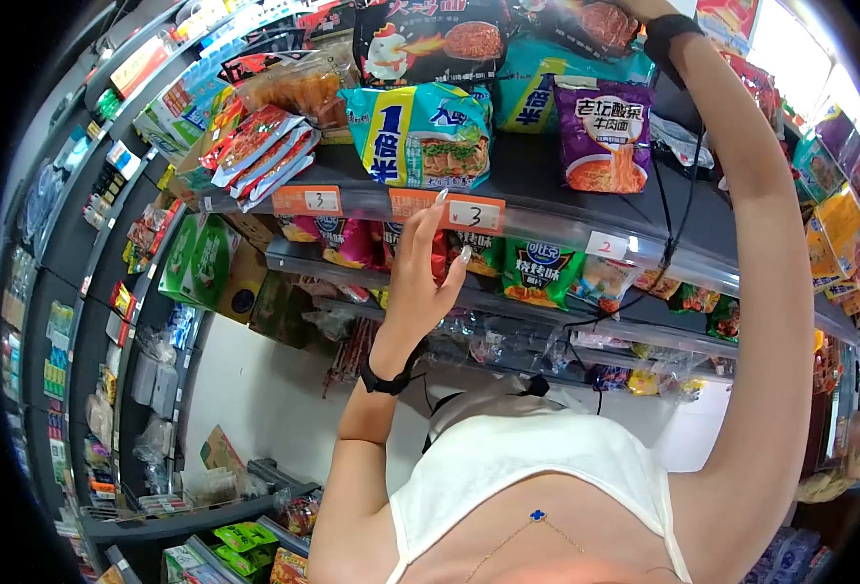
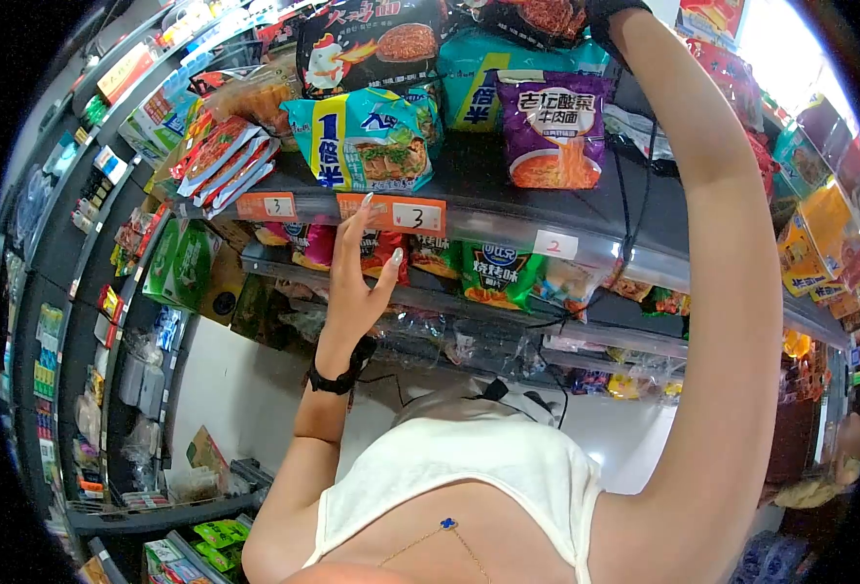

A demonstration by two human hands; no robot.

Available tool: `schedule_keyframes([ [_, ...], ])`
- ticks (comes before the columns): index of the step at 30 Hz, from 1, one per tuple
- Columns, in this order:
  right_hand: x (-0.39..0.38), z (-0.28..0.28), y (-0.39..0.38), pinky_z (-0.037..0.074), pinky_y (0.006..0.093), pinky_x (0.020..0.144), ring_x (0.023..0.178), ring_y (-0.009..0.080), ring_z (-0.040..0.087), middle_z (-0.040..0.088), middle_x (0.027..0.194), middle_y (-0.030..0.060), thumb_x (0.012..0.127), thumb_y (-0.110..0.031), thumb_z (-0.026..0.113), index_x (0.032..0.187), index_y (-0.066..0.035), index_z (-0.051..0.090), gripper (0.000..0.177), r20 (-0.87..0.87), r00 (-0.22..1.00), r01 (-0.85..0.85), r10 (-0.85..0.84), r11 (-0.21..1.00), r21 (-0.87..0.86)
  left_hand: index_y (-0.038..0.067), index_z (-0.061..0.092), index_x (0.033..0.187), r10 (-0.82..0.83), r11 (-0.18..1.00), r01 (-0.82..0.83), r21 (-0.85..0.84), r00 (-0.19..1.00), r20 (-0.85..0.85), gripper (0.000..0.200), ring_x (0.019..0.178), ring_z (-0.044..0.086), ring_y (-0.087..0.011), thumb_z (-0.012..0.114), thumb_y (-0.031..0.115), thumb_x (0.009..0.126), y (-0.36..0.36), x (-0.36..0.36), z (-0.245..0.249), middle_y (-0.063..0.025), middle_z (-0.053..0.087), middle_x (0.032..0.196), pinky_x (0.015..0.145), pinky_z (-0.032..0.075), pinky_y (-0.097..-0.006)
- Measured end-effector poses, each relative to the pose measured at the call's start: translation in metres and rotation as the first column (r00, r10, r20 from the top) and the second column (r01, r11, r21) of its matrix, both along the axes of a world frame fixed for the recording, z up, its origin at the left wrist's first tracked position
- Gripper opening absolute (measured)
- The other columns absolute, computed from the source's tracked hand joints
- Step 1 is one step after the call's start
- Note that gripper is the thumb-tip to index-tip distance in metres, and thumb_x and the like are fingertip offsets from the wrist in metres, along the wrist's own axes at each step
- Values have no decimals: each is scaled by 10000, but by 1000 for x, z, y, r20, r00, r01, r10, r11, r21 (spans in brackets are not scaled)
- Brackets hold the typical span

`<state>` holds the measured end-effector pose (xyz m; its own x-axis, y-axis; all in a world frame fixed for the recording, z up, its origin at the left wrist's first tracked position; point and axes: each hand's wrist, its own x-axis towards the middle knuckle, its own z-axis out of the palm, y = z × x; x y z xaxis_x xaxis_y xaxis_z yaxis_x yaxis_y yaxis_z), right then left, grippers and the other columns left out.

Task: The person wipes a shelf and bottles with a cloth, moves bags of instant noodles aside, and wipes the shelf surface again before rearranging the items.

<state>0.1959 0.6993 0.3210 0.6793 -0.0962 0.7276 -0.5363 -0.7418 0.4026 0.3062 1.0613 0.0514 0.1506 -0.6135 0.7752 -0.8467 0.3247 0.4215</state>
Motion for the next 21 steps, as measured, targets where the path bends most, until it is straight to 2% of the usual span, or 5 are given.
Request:
schedule_keyframes([
  [6,-17,-7,33,446,441,850,981,351,571,578,1073,207,812,-441,600,1066,1,560,511,98,992,-74,80,995,-68,27,331,1359,14,1000,-14,20,999,-34,647,1118,473,-367,612,-5,777,-1,6,-1,-200,456,1224,942,393,-419],
  [10,-23,-23,32,406,419,905,1026,334,531,561,1037,184,828,-379,580,1015,-13,561,411,207,955,-106,211,898,-426,28,331,1360,-1,999,4,33,996,-91,633,1131,472,-352,601,-9,789,-1,3,-1,-199,453,1244,945,393,-415],
  [17,-41,-42,72,380,428,943,1017,274,542,573,1006,104,812,-365,607,1049,-91,590,363,-305,948,-147,91,975,-166,23,334,1367,-161,985,169,44,977,-142,644,1133,465,-349,591,-29,779,-7,-15,13,-197,446,1282,947,391,-416],
  [20,-46,-57,50,377,436,941,1020,270,553,592,1027,94,807,-375,616,1112,-114,598,402,-226,966,-192,127,937,-293,22,353,1356,-181,981,190,51,974,-137,644,1130,460,-356,591,-41,761,-12,-21,11,-190,453,1293,950,389,-417],
  [21,-48,-56,44,407,438,908,1011,282,563,608,1039,103,806,-370,621,1165,-112,589,444,-249,959,-178,136,972,-152,21,360,1351,-191,978,201,55,972,-139,643,1130,459,-359,591,-44,754,-14,-24,10,-187,455,1298,952,388,-417],
])
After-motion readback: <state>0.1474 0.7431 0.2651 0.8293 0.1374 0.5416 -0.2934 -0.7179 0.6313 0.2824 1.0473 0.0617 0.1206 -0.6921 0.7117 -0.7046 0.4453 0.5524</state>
